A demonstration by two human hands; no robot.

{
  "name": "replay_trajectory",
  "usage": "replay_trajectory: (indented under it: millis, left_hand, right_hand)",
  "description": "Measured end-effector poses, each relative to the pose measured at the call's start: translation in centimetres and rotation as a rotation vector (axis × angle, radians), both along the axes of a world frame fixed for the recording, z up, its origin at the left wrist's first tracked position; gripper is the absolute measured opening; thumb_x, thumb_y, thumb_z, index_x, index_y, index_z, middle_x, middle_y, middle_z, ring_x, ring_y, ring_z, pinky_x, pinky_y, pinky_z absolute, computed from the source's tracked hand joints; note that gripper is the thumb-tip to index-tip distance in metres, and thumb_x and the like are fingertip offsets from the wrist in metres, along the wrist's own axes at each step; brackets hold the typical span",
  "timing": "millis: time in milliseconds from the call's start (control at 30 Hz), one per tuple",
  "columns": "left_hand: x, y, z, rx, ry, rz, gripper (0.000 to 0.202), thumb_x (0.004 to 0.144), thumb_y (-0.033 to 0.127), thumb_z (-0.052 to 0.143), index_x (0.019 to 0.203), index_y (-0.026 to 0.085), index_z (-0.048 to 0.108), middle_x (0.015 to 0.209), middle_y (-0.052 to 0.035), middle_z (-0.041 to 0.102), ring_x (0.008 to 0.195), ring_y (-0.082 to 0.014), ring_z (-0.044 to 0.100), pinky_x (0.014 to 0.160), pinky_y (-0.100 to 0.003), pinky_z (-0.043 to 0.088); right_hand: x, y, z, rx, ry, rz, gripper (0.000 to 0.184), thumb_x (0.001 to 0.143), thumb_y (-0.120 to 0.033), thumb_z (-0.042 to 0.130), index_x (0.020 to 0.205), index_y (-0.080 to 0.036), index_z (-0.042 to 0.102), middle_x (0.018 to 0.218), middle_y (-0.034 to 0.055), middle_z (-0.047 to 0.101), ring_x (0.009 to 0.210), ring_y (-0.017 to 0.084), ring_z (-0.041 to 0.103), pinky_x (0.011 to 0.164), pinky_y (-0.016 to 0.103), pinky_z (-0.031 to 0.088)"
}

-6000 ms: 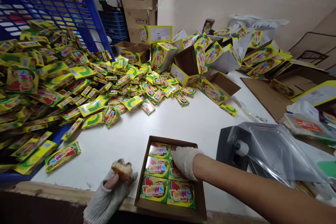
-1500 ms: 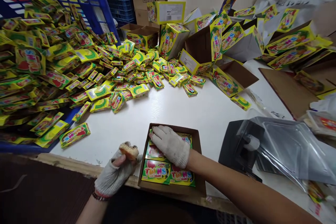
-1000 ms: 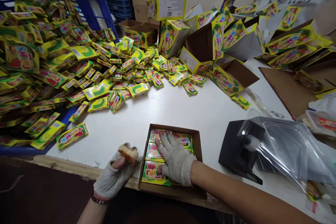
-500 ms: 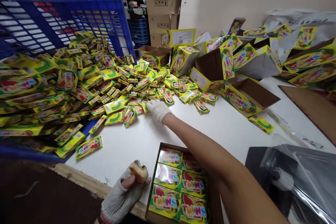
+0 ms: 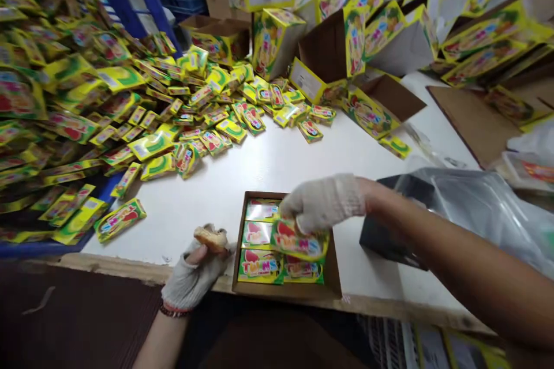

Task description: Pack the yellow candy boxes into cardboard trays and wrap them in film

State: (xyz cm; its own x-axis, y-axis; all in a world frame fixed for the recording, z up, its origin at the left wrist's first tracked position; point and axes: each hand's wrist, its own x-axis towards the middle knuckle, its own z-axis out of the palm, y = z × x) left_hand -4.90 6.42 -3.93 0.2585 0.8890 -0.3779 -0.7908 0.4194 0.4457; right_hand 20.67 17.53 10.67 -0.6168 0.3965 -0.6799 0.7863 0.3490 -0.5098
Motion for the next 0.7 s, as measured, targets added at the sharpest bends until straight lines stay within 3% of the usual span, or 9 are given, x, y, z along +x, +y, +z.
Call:
replay_trajectory:
  millis: [100, 200, 333, 400, 467, 533, 600, 667, 700]
  left_hand:
    - [0.0, 0.2, 0.1, -0.019, 0.02, -0.036, 0.033, 0.062, 0.024, 0.087, 0.092, 0.024, 0.071, 0.087, 0.0013, 0.07, 0.079, -0.0107, 0.062, 0.077, -0.023, 0.052]
    - [-0.2, 0.2, 0.0, -0.032, 0.043, -0.061, 0.034, 0.062, 0.024, 0.087, 0.092, 0.025, 0.07, 0.086, 0.0021, 0.07, 0.075, -0.0093, 0.061, 0.081, -0.024, 0.054]
    - [-0.6, 0.0, -0.4, -0.05, 0.052, -0.04, 0.036, 0.062, 0.025, 0.087, 0.094, 0.026, 0.069, 0.089, 0.0028, 0.07, 0.073, -0.0092, 0.062, 0.077, -0.022, 0.054]
    - [-0.7, -0.1, -0.5, -0.06, 0.045, -0.022, 0.036, 0.062, 0.024, 0.087, 0.093, 0.027, 0.07, 0.09, 0.0025, 0.07, 0.076, -0.0096, 0.062, 0.077, -0.022, 0.054]
    - [-0.6, -0.1, -0.4, -0.062, 0.031, -0.008, 0.031, 0.063, 0.022, 0.086, 0.09, 0.025, 0.071, 0.088, 0.0022, 0.07, 0.078, -0.0098, 0.063, 0.079, -0.022, 0.054]
    - [-0.5, 0.1, -0.2, -0.048, 0.026, -0.006, 0.024, 0.065, 0.022, 0.085, 0.084, 0.023, 0.071, 0.083, 0.0014, 0.068, 0.08, -0.0107, 0.063, 0.08, -0.022, 0.054]
    - [-0.3, 0.3, 0.0, -0.027, 0.036, -0.016, 0.02, 0.065, 0.023, 0.085, 0.079, 0.021, 0.07, 0.078, 0.0005, 0.066, 0.081, -0.0122, 0.063, 0.08, -0.023, 0.054]
    - [-0.2, 0.3, 0.1, -0.034, 0.059, -0.022, 0.022, 0.063, 0.026, 0.086, 0.077, 0.02, 0.07, 0.077, -0.0005, 0.065, 0.082, -0.0137, 0.063, 0.081, -0.025, 0.054]
    - [-0.2, 0.4, 0.0, -0.045, 0.071, -0.019, 0.025, 0.062, 0.027, 0.087, 0.078, 0.02, 0.071, 0.077, -0.0008, 0.066, 0.081, -0.0141, 0.063, 0.081, -0.025, 0.054]
  right_hand:
    - [0.2, -3.5, -2.3, -0.026, -0.187, 0.127, 0.017, 0.071, -0.02, 0.054, 0.082, -0.016, 0.067, 0.067, 0.0015, 0.059, 0.055, 0.014, 0.048, 0.049, 0.026, 0.033]
    - [-1.2, -4.8, -4.8, -0.059, -0.323, 0.216, 0.022, 0.071, -0.016, 0.058, 0.09, -0.014, 0.07, 0.072, 0.0067, 0.065, 0.056, 0.018, 0.056, 0.051, 0.03, 0.04]
    - [-2.5, -6.2, -6.7, 0.045, -0.478, 0.176, 0.048, 0.055, -0.012, 0.077, 0.102, -0.011, 0.07, 0.09, 0.0152, 0.071, 0.078, 0.031, 0.068, 0.065, 0.04, 0.052]
    - [-2.7, -7.1, -7.4, 0.1, -0.493, 0.131, 0.063, 0.052, -0.013, 0.081, 0.114, -0.012, 0.066, 0.097, 0.0173, 0.071, 0.086, 0.036, 0.069, 0.069, 0.046, 0.054]
    - [-2.7, -7.5, -7.9, 0.095, -0.513, 0.14, 0.068, 0.053, -0.014, 0.081, 0.119, -0.013, 0.064, 0.1, 0.0179, 0.072, 0.088, 0.038, 0.069, 0.067, 0.047, 0.055]
    - [-2.5, -6.4, -7.7, 0.076, -0.492, 0.198, 0.054, 0.055, -0.02, 0.081, 0.107, -0.013, 0.07, 0.095, 0.0166, 0.073, 0.084, 0.037, 0.07, 0.064, 0.045, 0.054]
    - [-2.2, -3.2, -6.6, 0.08, -0.363, 0.195, 0.033, 0.063, -0.034, 0.078, 0.089, -0.015, 0.073, 0.084, 0.012, 0.073, 0.076, 0.031, 0.069, 0.063, 0.038, 0.052]
    - [-1.6, 1.6, -5.1, 0.179, -0.21, 0.009, 0.032, 0.075, -0.049, 0.067, 0.085, -0.018, 0.071, 0.081, 0.0074, 0.072, 0.074, 0.023, 0.067, 0.064, 0.031, 0.049]
    - [-1.0, 4.3, -4.5, 0.313, -0.217, -0.181, 0.032, 0.08, -0.049, 0.061, 0.088, -0.019, 0.07, 0.083, 0.007, 0.072, 0.077, 0.021, 0.066, 0.067, 0.029, 0.048]
